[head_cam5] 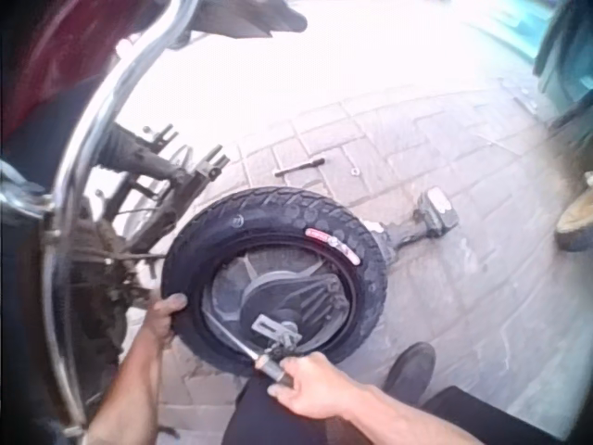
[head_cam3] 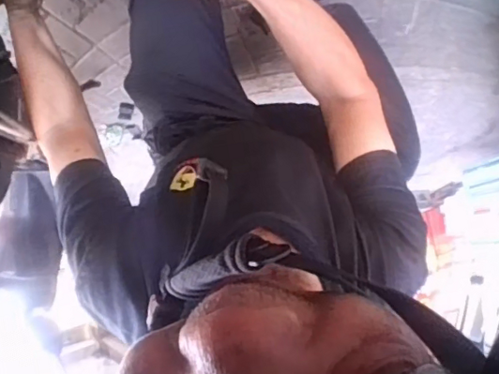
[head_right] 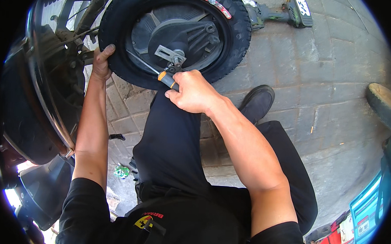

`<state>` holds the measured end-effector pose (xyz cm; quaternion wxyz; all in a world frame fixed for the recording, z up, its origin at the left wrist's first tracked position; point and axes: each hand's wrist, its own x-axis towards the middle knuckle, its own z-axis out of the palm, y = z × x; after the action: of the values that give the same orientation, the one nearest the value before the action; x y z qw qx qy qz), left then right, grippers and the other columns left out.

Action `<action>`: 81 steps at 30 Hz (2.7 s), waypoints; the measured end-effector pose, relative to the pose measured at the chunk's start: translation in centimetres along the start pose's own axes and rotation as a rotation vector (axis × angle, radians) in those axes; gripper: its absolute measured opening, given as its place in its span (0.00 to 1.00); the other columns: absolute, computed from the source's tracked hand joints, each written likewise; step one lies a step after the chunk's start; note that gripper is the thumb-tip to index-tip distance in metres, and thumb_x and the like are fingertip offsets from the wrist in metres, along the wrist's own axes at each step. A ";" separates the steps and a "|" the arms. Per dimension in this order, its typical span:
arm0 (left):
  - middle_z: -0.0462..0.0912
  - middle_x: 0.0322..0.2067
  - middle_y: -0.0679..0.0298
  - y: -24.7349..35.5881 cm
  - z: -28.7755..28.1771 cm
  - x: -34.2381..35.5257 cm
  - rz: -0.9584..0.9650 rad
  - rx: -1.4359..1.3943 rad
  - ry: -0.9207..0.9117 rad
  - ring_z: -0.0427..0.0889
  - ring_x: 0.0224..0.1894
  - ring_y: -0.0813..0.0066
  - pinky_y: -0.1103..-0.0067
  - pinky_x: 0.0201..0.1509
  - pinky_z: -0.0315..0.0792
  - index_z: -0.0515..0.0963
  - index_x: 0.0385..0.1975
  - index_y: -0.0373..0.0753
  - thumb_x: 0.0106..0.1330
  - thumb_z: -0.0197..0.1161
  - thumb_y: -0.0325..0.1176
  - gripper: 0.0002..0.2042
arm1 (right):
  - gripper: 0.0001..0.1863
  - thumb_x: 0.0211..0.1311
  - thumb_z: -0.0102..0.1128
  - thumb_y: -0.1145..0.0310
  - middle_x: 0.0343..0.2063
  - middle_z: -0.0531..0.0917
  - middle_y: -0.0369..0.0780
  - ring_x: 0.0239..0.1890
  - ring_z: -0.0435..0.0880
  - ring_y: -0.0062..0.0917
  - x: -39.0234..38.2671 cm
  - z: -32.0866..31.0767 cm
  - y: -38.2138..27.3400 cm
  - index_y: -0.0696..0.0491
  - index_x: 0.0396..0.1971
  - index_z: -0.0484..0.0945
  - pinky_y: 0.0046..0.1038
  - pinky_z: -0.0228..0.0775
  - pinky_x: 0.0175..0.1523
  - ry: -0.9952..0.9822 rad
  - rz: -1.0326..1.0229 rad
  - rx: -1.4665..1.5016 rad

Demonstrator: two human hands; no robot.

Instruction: The person unwraps a new tire, places it onto a wheel rim, and uses a screwdriver to pry the tire bead into place around the rim.

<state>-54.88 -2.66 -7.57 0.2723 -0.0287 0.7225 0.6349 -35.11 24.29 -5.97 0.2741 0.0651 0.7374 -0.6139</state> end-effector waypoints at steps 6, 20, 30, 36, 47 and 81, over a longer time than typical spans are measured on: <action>0.83 0.51 0.57 0.5 0.1 0.7 -0.037 -0.006 -0.031 0.83 0.49 0.65 0.72 0.57 0.76 0.73 0.61 0.30 0.54 0.74 0.42 0.35 | 0.14 0.56 0.69 0.67 0.16 0.77 0.47 0.21 0.79 0.35 0.2 0.4 0.8 0.63 0.27 0.79 0.36 0.69 0.31 0.056 -0.064 -0.001; 0.84 0.48 0.55 1.1 3.1 -0.2 0.186 0.143 0.088 0.84 0.47 0.65 0.74 0.56 0.76 0.74 0.57 0.28 0.54 0.78 0.39 0.33 | 0.19 0.62 0.62 0.56 0.30 0.85 0.53 0.38 0.85 0.51 -3.7 1.0 0.6 0.59 0.33 0.83 0.46 0.75 0.47 0.133 0.250 -0.272; 0.84 0.48 0.53 -0.5 2.6 -2.5 0.204 0.167 0.058 0.85 0.46 0.65 0.73 0.55 0.78 0.74 0.56 0.27 0.48 0.79 0.28 0.33 | 0.24 0.68 0.58 0.53 0.29 0.83 0.54 0.38 0.83 0.49 -3.6 0.4 -0.8 0.63 0.31 0.82 0.44 0.72 0.45 0.090 0.250 -0.403; 0.85 0.48 0.55 0.1 2.2 -2.3 0.195 0.174 0.045 0.85 0.45 0.67 0.73 0.54 0.79 0.76 0.56 0.28 0.50 0.79 0.29 0.31 | 0.24 0.69 0.58 0.54 0.29 0.84 0.52 0.34 0.85 0.44 -1.4 1.0 -3.2 0.65 0.32 0.81 0.42 0.74 0.43 0.038 0.220 -0.390; 0.86 0.45 0.55 -0.4 1.8 -1.5 0.264 0.335 0.140 0.85 0.44 0.67 0.73 0.52 0.79 0.78 0.51 0.28 0.45 0.82 0.33 0.31 | 0.17 0.69 0.57 0.62 0.18 0.75 0.37 0.17 0.78 0.24 -2.6 9.8 -10.3 0.59 0.23 0.73 0.27 0.65 0.14 0.080 0.432 0.866; 0.85 0.48 0.58 -0.5 1.1 0.2 0.162 0.160 0.017 0.84 0.48 0.68 0.74 0.57 0.76 0.77 0.55 0.32 0.45 0.82 0.32 0.34 | 0.10 0.70 0.61 0.66 0.21 0.79 0.33 0.18 0.76 0.13 2.3 8.7 -3.2 0.59 0.35 0.77 0.20 0.67 0.24 0.721 0.051 0.543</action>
<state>-54.49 -1.65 -8.15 0.2152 0.0463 0.7730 0.5951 -35.55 14.80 -5.15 -0.0123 0.3626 0.5963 -0.7161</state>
